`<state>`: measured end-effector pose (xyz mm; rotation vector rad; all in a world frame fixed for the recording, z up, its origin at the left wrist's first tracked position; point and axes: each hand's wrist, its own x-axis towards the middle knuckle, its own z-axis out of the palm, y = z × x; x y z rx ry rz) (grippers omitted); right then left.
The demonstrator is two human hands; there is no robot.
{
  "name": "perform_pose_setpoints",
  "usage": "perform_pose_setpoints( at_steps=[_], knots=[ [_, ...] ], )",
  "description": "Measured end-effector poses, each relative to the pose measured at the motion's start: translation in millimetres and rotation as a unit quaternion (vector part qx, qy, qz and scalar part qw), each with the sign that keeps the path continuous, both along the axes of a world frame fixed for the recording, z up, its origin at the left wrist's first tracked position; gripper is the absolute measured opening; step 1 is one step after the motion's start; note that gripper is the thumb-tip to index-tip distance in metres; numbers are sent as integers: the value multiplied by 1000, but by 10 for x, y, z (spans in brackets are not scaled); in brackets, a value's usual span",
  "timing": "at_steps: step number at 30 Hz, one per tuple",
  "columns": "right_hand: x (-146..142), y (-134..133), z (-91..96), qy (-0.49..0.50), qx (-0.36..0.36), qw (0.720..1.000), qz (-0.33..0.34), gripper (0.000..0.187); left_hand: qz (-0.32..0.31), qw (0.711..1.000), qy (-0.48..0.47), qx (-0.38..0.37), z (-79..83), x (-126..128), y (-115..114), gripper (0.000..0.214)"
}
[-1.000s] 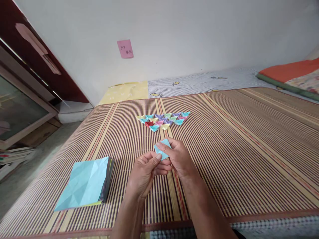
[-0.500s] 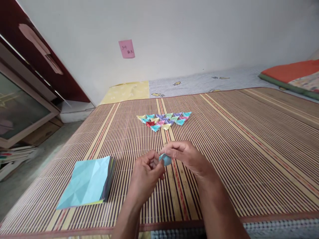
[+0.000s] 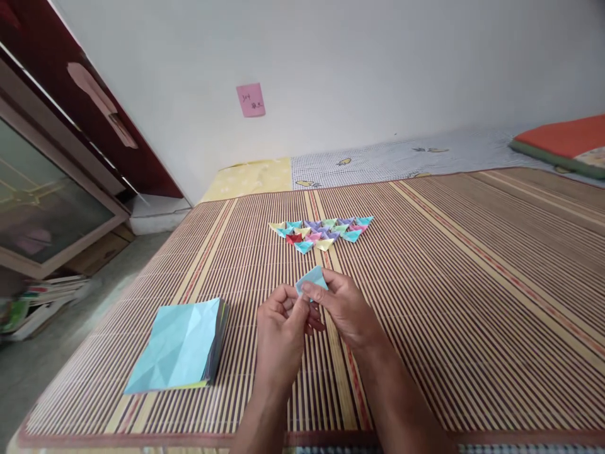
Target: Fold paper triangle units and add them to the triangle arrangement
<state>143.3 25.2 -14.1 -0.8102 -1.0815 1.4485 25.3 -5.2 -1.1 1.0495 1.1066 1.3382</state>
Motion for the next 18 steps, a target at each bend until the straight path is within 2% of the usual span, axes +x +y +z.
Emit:
perform_pose_setpoints(
  at_steps=[5,9,14,18],
  knots=[
    [-17,1,-42,104,-55,993,32,33,-47,997,54,16,116,-48,-34,26],
    [53,22,-24,123,-69,989,54,36,-5,991,105,80,195,-144,-26,14],
    [43,26,-46,121,-76,985,96,36,-21,993,80,88,177,-204,3,11],
    [32,37,-89,120,-70,982,124,38,-59,995,30,74,154,-208,21,8]
  ],
)
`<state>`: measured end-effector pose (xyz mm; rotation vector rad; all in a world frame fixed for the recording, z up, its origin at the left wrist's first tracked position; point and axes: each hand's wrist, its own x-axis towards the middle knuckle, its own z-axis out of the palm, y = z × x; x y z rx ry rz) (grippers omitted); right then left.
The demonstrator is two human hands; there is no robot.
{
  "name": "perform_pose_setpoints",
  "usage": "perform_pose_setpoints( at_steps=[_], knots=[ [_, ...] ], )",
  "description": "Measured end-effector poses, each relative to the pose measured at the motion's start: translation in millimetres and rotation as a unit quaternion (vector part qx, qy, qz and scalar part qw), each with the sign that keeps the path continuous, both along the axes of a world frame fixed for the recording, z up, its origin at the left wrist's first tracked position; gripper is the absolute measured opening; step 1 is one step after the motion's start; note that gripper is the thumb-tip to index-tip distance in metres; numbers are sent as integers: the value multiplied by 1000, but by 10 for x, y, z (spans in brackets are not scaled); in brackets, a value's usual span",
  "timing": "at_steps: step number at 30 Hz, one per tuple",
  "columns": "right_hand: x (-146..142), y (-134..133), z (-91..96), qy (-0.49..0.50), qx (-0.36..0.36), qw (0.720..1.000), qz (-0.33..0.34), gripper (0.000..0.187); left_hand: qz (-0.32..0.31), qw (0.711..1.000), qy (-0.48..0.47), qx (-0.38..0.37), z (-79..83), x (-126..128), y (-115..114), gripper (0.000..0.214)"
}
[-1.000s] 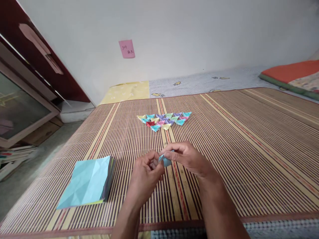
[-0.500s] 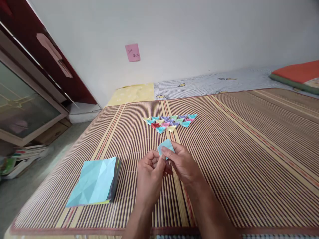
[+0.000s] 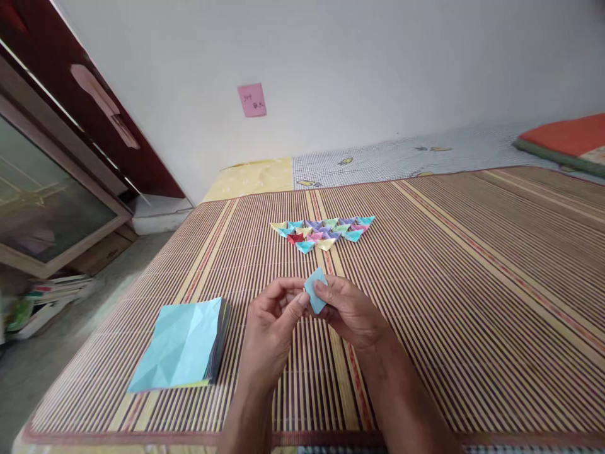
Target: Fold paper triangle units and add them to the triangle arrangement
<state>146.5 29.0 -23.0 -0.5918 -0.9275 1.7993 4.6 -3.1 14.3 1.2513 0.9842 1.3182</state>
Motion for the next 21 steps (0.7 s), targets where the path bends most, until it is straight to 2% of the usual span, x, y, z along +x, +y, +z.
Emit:
perform_pose_setpoints(
  at_steps=[4,8,11,14,21],
  knots=[
    [9,8,-20,3,6,1000,15,40,-18,1000,-26,-4,-23,9,4,7],
    [18,1,-16,-21,20,1000,9,38,-5,1000,-1,6,-47,21,-5,13],
    [24,-5,-7,-65,42,997,-28,35,50,995,81,24,-50,31,-18,16],
    [32,-11,9,-101,53,992,-45,34,106,977,175,56,-35,39,-27,17],
    [5,-34,71,-146,100,982,-60,36,191,930,277,146,-23,59,-42,14]
  ],
)
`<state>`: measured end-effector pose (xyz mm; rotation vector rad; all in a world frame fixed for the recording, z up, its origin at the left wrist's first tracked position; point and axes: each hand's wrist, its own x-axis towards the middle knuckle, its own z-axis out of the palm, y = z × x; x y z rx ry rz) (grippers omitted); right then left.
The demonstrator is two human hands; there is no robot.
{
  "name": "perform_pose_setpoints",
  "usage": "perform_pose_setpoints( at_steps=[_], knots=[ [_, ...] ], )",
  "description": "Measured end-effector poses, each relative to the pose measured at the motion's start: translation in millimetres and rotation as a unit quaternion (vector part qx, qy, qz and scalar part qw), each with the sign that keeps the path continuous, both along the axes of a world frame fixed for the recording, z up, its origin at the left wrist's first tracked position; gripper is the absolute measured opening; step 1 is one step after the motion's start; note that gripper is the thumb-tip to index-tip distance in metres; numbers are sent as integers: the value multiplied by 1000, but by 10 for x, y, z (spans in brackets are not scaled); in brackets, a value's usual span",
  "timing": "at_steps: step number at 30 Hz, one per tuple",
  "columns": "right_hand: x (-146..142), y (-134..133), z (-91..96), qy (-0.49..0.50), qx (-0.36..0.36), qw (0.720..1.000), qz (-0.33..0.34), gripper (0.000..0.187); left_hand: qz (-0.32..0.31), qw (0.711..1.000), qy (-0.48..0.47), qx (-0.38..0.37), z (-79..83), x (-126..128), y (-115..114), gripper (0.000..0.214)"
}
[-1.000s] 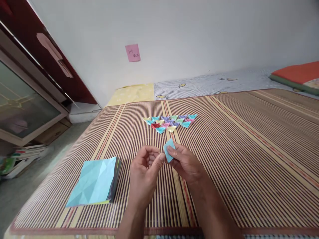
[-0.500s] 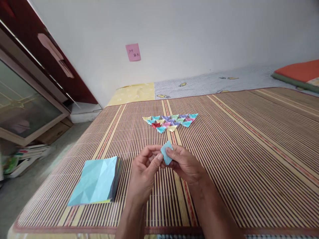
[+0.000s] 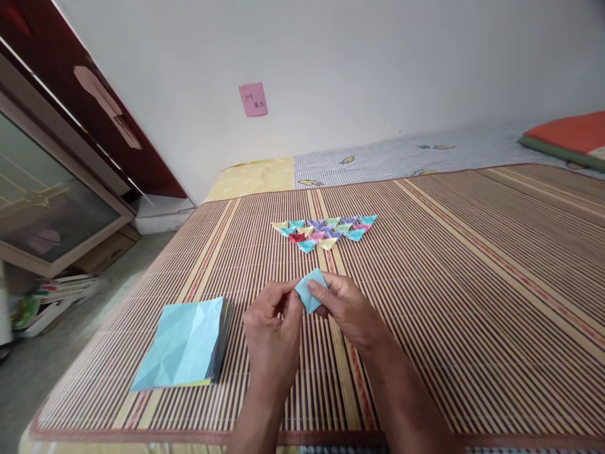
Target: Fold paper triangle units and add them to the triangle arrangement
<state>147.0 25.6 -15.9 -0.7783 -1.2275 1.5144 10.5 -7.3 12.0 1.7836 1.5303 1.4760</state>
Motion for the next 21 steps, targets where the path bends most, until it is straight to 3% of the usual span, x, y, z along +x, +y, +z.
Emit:
perform_pose_setpoints(
  at_steps=[3,5,7,9,11,21],
  knots=[
    [-1,-1,12,-28,36,999,-16,37,34,999,24,30,-27,18,-10,12],
    [19,0,18,-39,58,997,-21,36,29,999,-10,13,-43,16,-10,10],
    [52,-1,29,-49,75,996,-23,34,-28,991,-116,-56,-54,-4,1,13],
    [84,-5,41,-58,87,994,-23,33,-109,959,-231,-120,-62,-38,20,22],
    [104,-8,51,-63,96,993,-20,32,-156,935,-288,-140,-70,-70,42,31],
    [99,-1,68,-91,112,989,-26,32,-139,930,-300,-159,-142,-128,95,23]
  ],
)
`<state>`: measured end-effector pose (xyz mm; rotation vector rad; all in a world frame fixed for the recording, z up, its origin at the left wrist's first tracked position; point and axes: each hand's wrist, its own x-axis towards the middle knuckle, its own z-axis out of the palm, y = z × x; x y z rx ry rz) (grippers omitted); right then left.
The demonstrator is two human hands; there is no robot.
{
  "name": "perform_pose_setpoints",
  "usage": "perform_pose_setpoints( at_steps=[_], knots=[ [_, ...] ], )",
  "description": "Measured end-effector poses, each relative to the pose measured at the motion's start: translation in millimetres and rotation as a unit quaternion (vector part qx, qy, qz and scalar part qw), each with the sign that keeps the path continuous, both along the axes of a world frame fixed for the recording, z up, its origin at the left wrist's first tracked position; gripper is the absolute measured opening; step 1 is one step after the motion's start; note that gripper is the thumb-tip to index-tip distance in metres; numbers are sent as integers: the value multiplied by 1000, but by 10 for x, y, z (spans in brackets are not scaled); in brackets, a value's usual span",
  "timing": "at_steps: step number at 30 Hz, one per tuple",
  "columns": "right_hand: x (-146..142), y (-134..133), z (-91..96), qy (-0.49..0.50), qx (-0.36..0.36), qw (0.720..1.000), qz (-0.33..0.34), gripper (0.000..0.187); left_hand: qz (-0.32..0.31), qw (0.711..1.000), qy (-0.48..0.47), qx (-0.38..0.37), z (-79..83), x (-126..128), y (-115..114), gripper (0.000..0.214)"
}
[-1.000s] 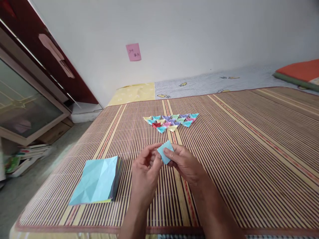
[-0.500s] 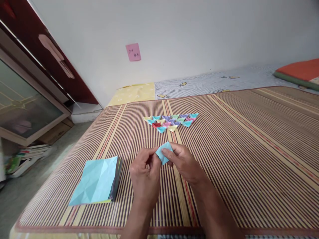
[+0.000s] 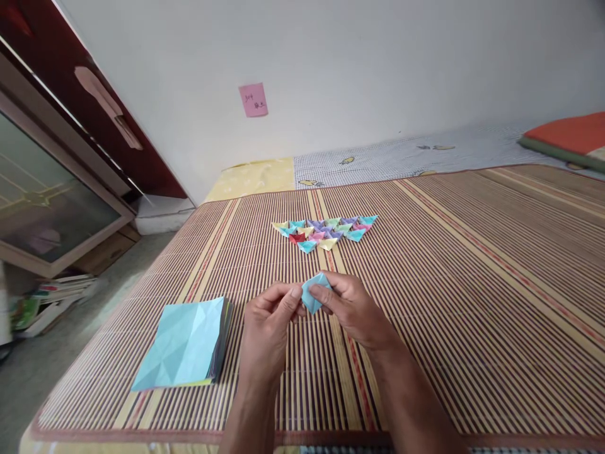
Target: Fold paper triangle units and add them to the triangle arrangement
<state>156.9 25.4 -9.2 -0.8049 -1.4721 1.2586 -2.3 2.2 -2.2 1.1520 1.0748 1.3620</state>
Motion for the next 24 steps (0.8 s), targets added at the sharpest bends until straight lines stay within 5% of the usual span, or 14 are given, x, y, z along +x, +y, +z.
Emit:
perform_pose_setpoints(
  at_steps=[13,20,24],
  knots=[
    [15,-14,31,-16,-24,999,17,38,47,990,126,33,121,43,-51,17],
    [-18,6,0,-17,-11,1000,-19,31,121,916,353,151,100,95,-62,18],
    [-26,26,-16,7,-8,999,-53,31,65,967,236,75,71,104,-31,17]
  ],
)
